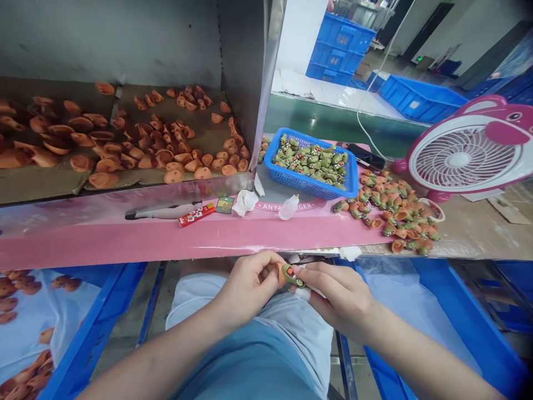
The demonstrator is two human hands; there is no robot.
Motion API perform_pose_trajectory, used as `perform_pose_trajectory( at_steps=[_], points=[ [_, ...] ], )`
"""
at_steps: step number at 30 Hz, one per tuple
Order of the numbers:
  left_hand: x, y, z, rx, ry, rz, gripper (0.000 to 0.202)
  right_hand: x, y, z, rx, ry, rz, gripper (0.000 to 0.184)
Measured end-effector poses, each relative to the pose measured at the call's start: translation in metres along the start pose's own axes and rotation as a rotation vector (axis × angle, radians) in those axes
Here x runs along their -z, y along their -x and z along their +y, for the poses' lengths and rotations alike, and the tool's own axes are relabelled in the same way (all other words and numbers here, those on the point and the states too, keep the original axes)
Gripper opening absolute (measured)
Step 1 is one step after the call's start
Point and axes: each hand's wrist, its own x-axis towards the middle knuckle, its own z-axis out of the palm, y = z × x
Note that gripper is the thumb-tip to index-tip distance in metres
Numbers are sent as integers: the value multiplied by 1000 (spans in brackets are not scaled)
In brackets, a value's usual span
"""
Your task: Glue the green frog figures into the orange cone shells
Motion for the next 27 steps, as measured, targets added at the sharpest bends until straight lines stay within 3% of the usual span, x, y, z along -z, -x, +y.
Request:
perform_pose_trajectory(
  at_steps=[8, 22, 24, 27],
  points=[
    [6, -2, 2, 69, 353, -130, 14, 5, 0, 2, -108, -74, 51, 31],
    [4, -2, -10, 81, 473, -200, 13, 9, 6, 0, -45, -16, 16, 37],
    [2, -4, -10, 77, 446, -174, 13, 7, 6, 0, -48, 1, 25, 35],
    [-1, -6, -9, 2, 391, 26, 12, 3, 7, -2, -73, 20, 38, 31]
  ],
)
